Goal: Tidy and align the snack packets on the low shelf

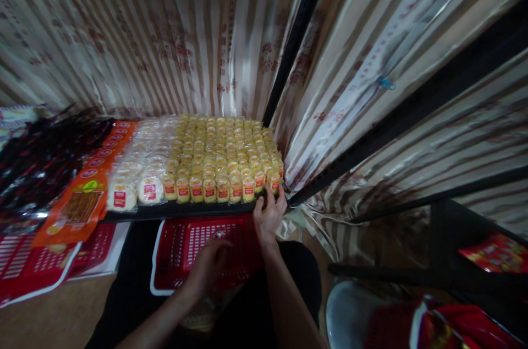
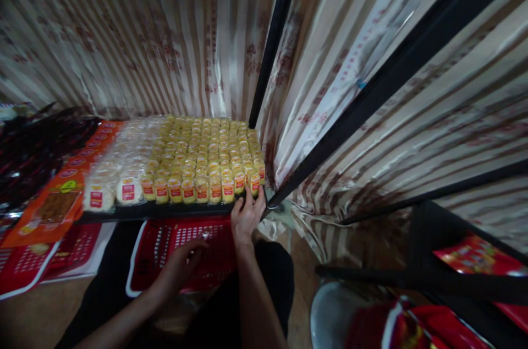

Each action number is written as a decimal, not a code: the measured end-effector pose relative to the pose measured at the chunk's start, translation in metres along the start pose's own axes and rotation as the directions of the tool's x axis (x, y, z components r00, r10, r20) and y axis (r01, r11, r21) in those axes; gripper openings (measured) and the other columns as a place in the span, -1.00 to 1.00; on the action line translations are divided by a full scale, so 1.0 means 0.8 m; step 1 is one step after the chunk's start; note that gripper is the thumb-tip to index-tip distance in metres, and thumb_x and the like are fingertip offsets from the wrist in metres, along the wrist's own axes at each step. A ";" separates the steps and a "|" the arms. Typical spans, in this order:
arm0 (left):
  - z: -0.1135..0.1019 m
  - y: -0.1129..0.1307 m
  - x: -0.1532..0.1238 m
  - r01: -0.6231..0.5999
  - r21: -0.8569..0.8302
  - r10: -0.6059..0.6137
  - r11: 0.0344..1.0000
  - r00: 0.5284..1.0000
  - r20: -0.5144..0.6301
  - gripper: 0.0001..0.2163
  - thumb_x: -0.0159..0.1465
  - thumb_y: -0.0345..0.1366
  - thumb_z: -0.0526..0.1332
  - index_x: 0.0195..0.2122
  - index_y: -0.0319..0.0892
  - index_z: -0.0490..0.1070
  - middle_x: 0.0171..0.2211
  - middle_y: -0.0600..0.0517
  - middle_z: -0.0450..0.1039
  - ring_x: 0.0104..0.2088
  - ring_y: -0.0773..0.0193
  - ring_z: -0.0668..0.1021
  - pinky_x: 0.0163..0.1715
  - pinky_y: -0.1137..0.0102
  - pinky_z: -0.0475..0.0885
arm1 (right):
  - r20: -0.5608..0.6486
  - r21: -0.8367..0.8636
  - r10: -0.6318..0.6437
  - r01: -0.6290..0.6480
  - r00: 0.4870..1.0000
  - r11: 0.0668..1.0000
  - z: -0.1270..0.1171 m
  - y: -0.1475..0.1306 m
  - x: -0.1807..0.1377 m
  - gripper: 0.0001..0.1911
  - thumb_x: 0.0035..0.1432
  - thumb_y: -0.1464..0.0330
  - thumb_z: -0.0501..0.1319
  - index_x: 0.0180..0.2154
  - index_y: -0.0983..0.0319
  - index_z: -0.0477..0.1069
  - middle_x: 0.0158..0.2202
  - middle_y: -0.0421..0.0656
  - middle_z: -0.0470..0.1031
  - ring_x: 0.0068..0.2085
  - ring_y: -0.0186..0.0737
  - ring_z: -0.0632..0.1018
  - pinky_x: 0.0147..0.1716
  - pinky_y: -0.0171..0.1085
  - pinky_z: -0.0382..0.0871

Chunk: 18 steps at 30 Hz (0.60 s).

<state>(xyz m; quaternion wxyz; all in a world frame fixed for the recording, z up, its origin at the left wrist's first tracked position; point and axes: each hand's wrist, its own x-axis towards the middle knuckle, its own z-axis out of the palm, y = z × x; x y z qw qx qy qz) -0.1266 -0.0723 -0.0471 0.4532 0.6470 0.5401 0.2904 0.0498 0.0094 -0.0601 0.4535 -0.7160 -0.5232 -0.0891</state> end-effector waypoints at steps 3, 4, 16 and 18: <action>0.012 0.016 0.004 -0.046 0.023 0.044 0.999 0.997 0.060 -0.73 0.17 -0.40 -0.03 -0.32 -0.14 0.47 -0.32 0.00 0.55 -0.26 0.26 0.54 -0.17 0.38 0.39 | -0.004 0.014 0.000 0.000 1.000 1.000 -0.002 -0.001 0.001 -0.63 0.15 0.41 0.02 -0.02 0.29 0.38 0.14 0.08 0.19 0.14 -0.05 0.26 0.04 -0.02 0.24; 0.015 0.020 0.004 -0.051 0.033 0.049 0.998 0.996 0.077 -0.73 0.18 -0.41 -0.03 -0.33 -0.14 0.47 -0.32 0.01 0.55 -0.27 0.26 0.54 -0.16 0.38 0.38 | -0.005 0.020 -0.001 0.001 1.000 1.000 -0.003 -0.002 0.001 -0.64 0.15 0.42 0.02 -0.03 0.29 0.38 0.14 0.08 0.20 0.14 -0.05 0.26 0.04 -0.02 0.24; 0.019 0.022 -0.003 0.052 0.061 -0.059 0.997 0.992 0.112 -0.71 0.17 -0.45 -0.03 -0.28 -0.15 0.48 -0.29 0.02 0.55 -0.22 0.27 0.53 -0.13 0.43 0.36 | -0.002 0.081 -0.012 0.012 1.000 0.997 -0.005 -0.005 0.001 -0.65 0.15 0.42 0.01 -0.06 0.25 0.42 0.13 0.04 0.20 0.12 -0.08 0.27 0.01 -0.04 0.26; 0.019 0.019 -0.008 0.089 0.057 -0.095 0.994 0.988 0.120 -0.71 0.17 -0.45 -0.02 -0.27 -0.17 0.48 -0.28 0.00 0.55 -0.22 0.27 0.53 -0.15 0.43 0.36 | -0.006 0.082 -0.012 0.012 1.000 0.997 -0.005 -0.004 0.002 -0.65 0.14 0.42 0.02 -0.07 0.25 0.43 0.13 0.04 0.20 0.12 -0.08 0.27 0.02 -0.04 0.26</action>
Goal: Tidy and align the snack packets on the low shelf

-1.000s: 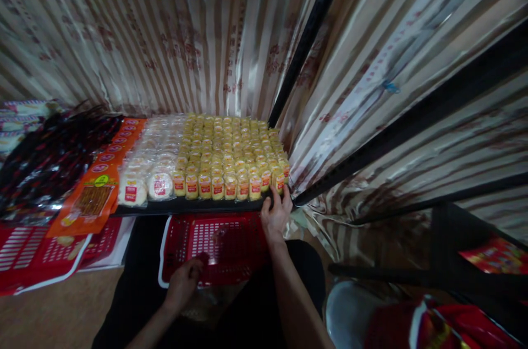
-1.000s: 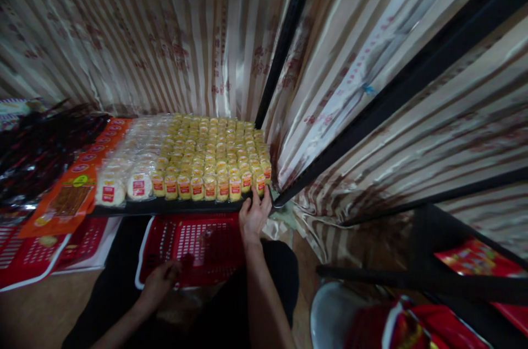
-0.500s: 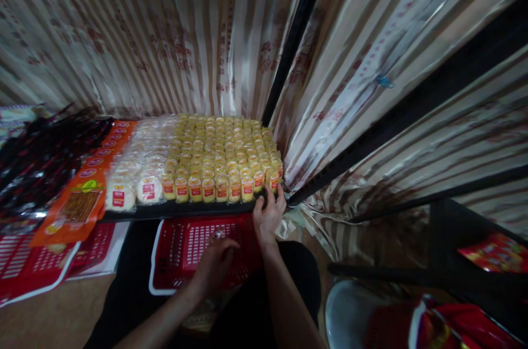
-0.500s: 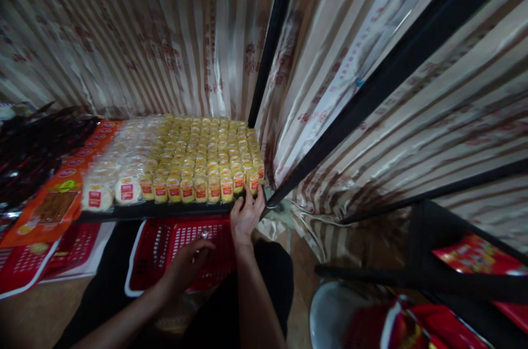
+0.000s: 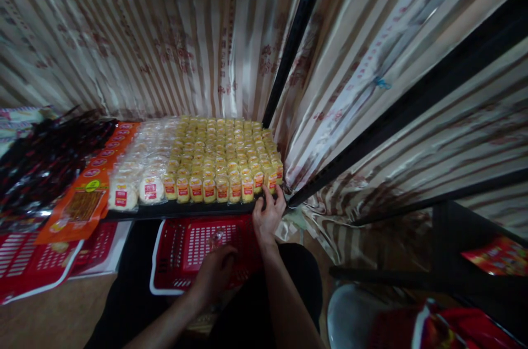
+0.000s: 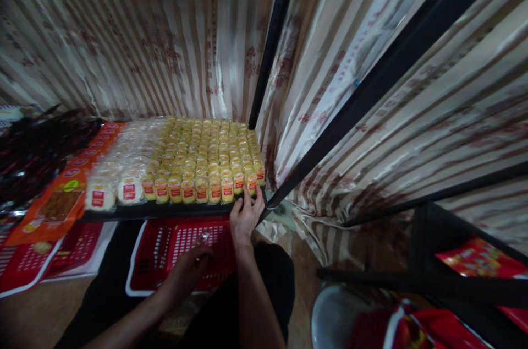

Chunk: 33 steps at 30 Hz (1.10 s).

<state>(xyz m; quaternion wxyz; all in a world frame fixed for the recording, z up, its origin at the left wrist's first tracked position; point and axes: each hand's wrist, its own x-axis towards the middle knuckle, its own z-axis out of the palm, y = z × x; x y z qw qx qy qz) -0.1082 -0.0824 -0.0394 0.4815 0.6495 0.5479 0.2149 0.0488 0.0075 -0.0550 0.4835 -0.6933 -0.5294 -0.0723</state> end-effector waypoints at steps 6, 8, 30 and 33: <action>0.003 0.000 -0.011 0.055 -0.008 -0.055 0.998 0.997 0.058 -0.71 0.16 -0.46 -0.02 -0.25 -0.20 0.49 -0.26 -0.03 0.54 -0.22 0.25 0.53 -0.18 0.44 0.34 | -0.003 -0.005 -0.007 0.007 1.000 1.000 0.002 0.001 0.001 -0.65 0.13 0.43 0.02 -0.07 0.29 0.41 0.14 0.06 0.18 0.15 -0.07 0.24 0.08 0.00 0.21; 0.002 0.002 -0.012 0.074 -0.007 -0.073 0.997 0.995 0.069 -0.71 0.16 -0.46 -0.02 -0.25 -0.21 0.49 -0.25 -0.04 0.54 -0.21 0.25 0.52 -0.18 0.44 0.34 | -0.005 -0.012 -0.004 0.004 1.000 1.000 0.003 0.002 0.001 -0.65 0.13 0.42 0.03 -0.06 0.29 0.41 0.14 0.07 0.19 0.15 -0.06 0.24 0.09 0.00 0.20; 0.029 -0.031 -0.032 0.175 -0.003 -0.174 0.985 0.979 0.111 -0.77 0.21 -0.33 0.00 -0.35 -0.23 0.45 -0.34 -0.03 0.51 -0.31 0.24 0.50 -0.34 0.45 0.27 | 0.020 -0.034 0.040 -0.040 0.999 0.999 0.008 0.009 0.008 -0.48 0.11 0.39 0.01 0.12 0.36 0.22 0.25 0.13 0.06 0.25 0.02 0.13 0.14 0.06 0.12; 0.033 -0.033 -0.032 0.178 -0.002 -0.177 0.984 0.978 0.114 -0.78 0.20 -0.31 0.01 -0.38 -0.22 0.44 -0.37 -0.01 0.51 -0.33 0.25 0.48 -0.36 0.46 0.26 | 0.028 -0.035 0.041 -0.040 0.999 0.999 0.008 0.009 0.010 -0.50 0.12 0.40 0.00 0.12 0.35 0.23 0.25 0.12 0.05 0.25 0.01 0.13 0.15 0.06 0.11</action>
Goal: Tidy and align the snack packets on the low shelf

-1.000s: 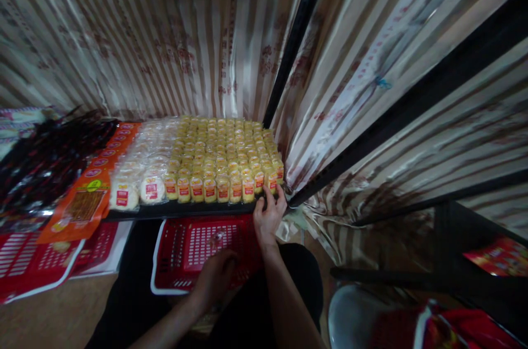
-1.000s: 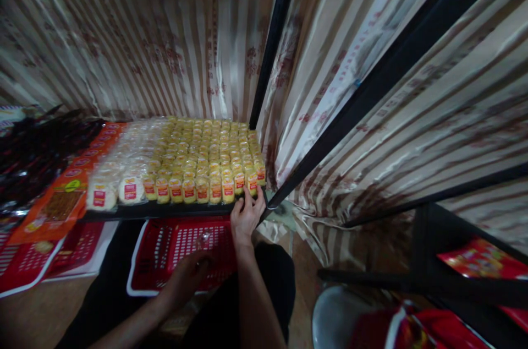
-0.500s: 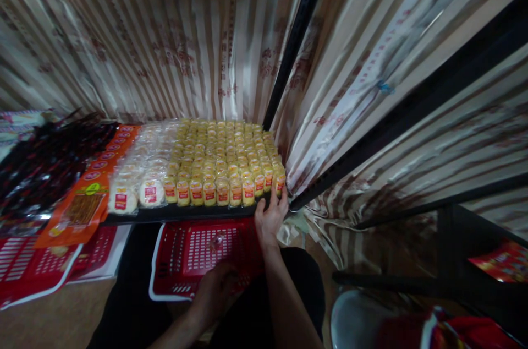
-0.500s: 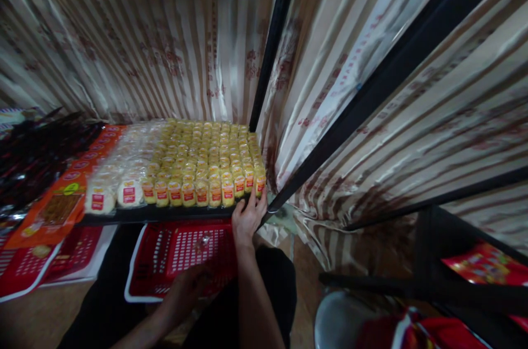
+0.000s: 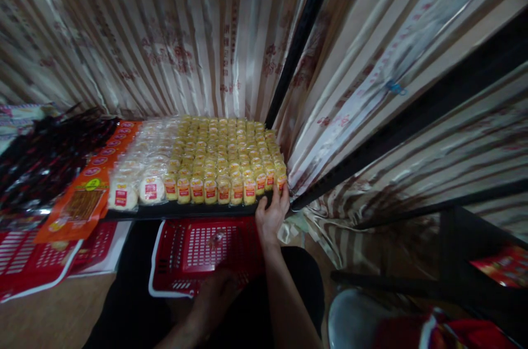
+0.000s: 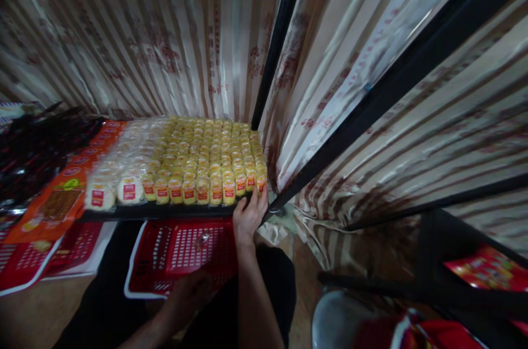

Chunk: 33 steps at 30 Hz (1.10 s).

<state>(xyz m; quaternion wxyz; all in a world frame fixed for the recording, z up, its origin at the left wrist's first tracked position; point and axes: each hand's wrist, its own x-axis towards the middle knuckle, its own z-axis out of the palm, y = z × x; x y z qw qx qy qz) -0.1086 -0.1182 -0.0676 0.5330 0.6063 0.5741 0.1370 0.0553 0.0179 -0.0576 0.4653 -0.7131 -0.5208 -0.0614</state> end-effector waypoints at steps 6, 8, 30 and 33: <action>0.001 -0.008 0.000 -0.008 -0.021 0.007 1.000 1.000 -0.018 -0.77 0.18 -0.36 0.00 -0.34 -0.21 0.47 -0.37 0.01 0.51 -0.33 0.27 0.48 -0.32 0.46 0.29 | -0.005 0.004 0.003 -0.003 1.000 1.000 0.002 0.003 0.003 -0.47 0.12 0.40 0.00 0.14 0.35 0.19 0.26 0.13 0.03 0.26 0.04 0.10 0.15 0.12 0.08; 0.001 -0.012 0.000 -0.025 -0.019 0.025 0.999 0.999 -0.021 -0.76 0.16 -0.39 0.00 -0.34 -0.21 0.48 -0.37 0.01 0.51 -0.34 0.28 0.47 -0.31 0.46 0.29 | -0.004 0.009 -0.003 0.003 1.000 1.000 0.002 0.002 0.003 -0.47 0.12 0.40 0.00 0.14 0.35 0.20 0.26 0.13 0.04 0.26 0.04 0.11 0.15 0.12 0.09; -0.001 -0.022 -0.015 -0.030 -0.034 0.029 0.999 0.999 -0.041 -0.79 0.16 -0.32 0.03 -0.36 -0.21 0.45 -0.34 0.01 0.51 -0.29 0.24 0.47 -0.29 0.43 0.30 | 0.048 0.015 -0.018 0.018 0.999 1.000 -0.004 0.004 -0.005 -0.42 0.12 0.40 -0.01 0.19 0.41 0.11 0.26 0.14 0.07 0.27 0.00 0.11 0.18 0.05 0.10; -0.009 -0.013 -0.017 -0.046 -0.054 0.044 0.997 0.998 -0.050 -0.79 0.15 -0.32 0.04 -0.33 -0.19 0.46 -0.34 0.02 0.52 -0.29 0.25 0.49 -0.28 0.43 0.32 | 0.046 0.027 -0.022 0.020 0.999 0.999 -0.004 0.004 -0.004 -0.42 0.12 0.38 -0.01 0.18 0.41 0.13 0.27 0.13 0.05 0.27 0.01 0.11 0.18 0.06 0.09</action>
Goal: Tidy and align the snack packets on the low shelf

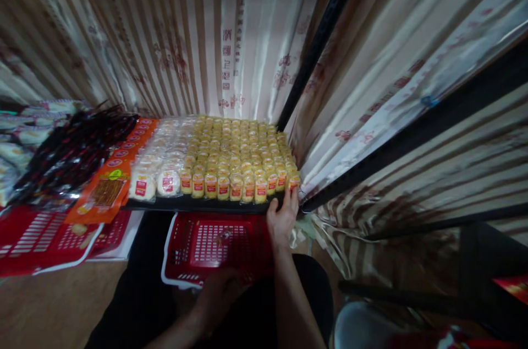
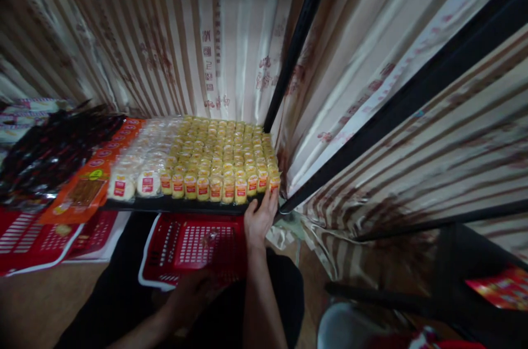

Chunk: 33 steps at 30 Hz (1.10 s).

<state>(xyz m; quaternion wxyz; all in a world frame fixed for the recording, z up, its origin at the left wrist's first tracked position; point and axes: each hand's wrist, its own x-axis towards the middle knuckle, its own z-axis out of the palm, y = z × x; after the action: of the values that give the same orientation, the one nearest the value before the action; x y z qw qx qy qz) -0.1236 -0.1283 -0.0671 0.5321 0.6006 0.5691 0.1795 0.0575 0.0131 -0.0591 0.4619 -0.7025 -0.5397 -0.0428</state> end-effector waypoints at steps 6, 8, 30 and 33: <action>-0.025 0.030 0.011 -0.101 0.010 0.101 0.995 0.993 -0.067 -0.73 0.15 -0.43 -0.02 -0.30 -0.17 0.48 -0.29 0.00 0.54 -0.26 0.27 0.52 -0.22 0.43 0.35 | -0.030 0.024 0.000 0.001 1.000 1.000 -0.002 -0.009 -0.001 -0.46 0.15 0.36 -0.02 0.17 0.39 0.15 0.29 0.11 0.01 0.29 0.01 0.06 0.20 0.08 0.05; -0.033 0.039 0.019 -0.165 0.013 0.165 0.986 0.981 -0.097 -0.72 0.16 -0.44 -0.03 -0.30 -0.16 0.47 -0.29 0.00 0.54 -0.25 0.27 0.53 -0.20 0.42 0.36 | -0.030 0.027 -0.008 0.009 1.000 1.000 -0.004 -0.010 -0.001 -0.47 0.18 0.36 -0.04 0.17 0.37 0.15 0.28 0.09 0.02 0.29 -0.01 0.06 0.20 0.08 0.06; -0.060 0.164 0.125 -0.529 0.695 0.770 0.486 0.635 -0.055 -0.69 0.16 -0.57 0.00 -0.15 -0.24 0.44 -0.07 -0.07 0.44 0.07 0.18 0.35 0.10 0.23 0.30 | 0.014 0.002 -0.070 0.070 0.997 0.998 -0.001 0.004 0.005 -0.42 0.25 0.27 -0.07 0.25 0.34 0.00 0.30 0.08 0.00 0.30 -0.03 0.04 0.18 0.09 0.08; -0.057 0.162 0.138 -0.462 0.807 0.702 0.367 0.707 0.085 -0.70 0.23 -0.53 0.00 -0.08 -0.30 0.41 -0.04 -0.11 0.44 0.07 0.18 0.37 0.09 0.28 0.31 | 0.018 0.010 -0.064 0.064 0.998 0.998 -0.002 0.004 0.007 -0.43 0.24 0.30 -0.07 0.25 0.33 0.01 0.30 0.07 0.01 0.30 -0.04 0.05 0.19 0.08 0.07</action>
<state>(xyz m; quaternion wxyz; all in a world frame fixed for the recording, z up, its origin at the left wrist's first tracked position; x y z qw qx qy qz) -0.0653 0.0156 0.0157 0.0299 0.8993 0.4010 0.1720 0.0631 0.0156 -0.0569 0.4587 -0.6831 -0.5662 -0.0487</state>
